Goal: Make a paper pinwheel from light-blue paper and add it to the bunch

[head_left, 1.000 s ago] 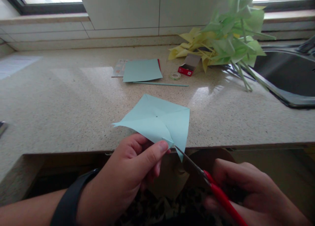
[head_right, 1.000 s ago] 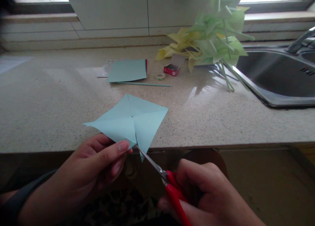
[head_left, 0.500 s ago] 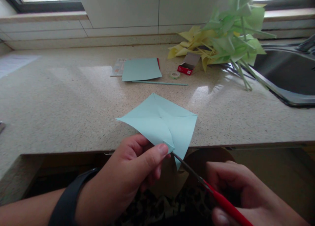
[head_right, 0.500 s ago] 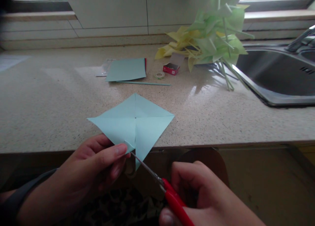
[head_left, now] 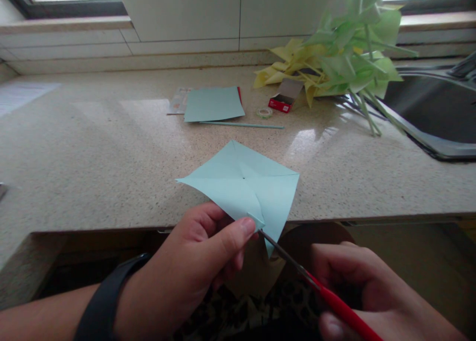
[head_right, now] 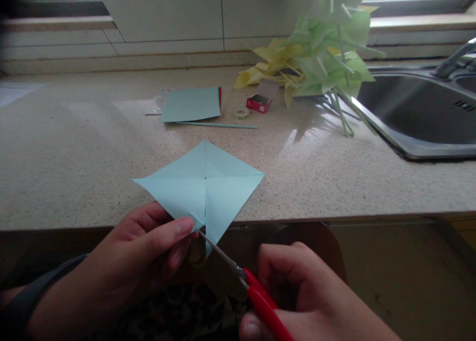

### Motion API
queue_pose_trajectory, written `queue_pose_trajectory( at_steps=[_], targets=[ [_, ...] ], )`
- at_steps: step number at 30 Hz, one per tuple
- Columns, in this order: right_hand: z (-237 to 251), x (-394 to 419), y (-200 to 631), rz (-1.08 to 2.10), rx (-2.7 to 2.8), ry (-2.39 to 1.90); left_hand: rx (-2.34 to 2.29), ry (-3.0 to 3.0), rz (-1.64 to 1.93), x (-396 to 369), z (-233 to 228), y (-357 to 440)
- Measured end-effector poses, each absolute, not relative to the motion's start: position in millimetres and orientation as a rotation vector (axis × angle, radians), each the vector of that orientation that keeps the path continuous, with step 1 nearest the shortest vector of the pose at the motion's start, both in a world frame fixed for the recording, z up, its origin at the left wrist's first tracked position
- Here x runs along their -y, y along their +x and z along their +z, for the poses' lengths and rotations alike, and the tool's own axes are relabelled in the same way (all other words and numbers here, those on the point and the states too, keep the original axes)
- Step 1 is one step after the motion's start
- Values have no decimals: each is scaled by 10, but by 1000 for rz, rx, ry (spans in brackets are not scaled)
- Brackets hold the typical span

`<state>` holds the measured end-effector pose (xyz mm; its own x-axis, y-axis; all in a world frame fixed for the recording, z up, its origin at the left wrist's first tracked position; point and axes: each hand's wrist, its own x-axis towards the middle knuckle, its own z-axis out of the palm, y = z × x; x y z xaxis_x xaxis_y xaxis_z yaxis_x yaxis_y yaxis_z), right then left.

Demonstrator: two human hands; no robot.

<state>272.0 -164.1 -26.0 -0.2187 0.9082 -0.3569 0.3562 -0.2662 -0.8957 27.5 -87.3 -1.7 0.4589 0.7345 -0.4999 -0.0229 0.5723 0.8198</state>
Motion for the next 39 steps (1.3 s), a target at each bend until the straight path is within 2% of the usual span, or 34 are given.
queue_pose_trajectory(
  at_steps=[5,31,39],
  targets=[
    [-281,1646,2747,1584,1445,-1581,-996,862,538,863,-1,271],
    [-203,1627,2890,1505,1681,-1754,-821,842,457,790,-2,220],
    [-201,1631,2883,1501,1647,-1687,-750,762,416,780,-13,194]
  ],
)
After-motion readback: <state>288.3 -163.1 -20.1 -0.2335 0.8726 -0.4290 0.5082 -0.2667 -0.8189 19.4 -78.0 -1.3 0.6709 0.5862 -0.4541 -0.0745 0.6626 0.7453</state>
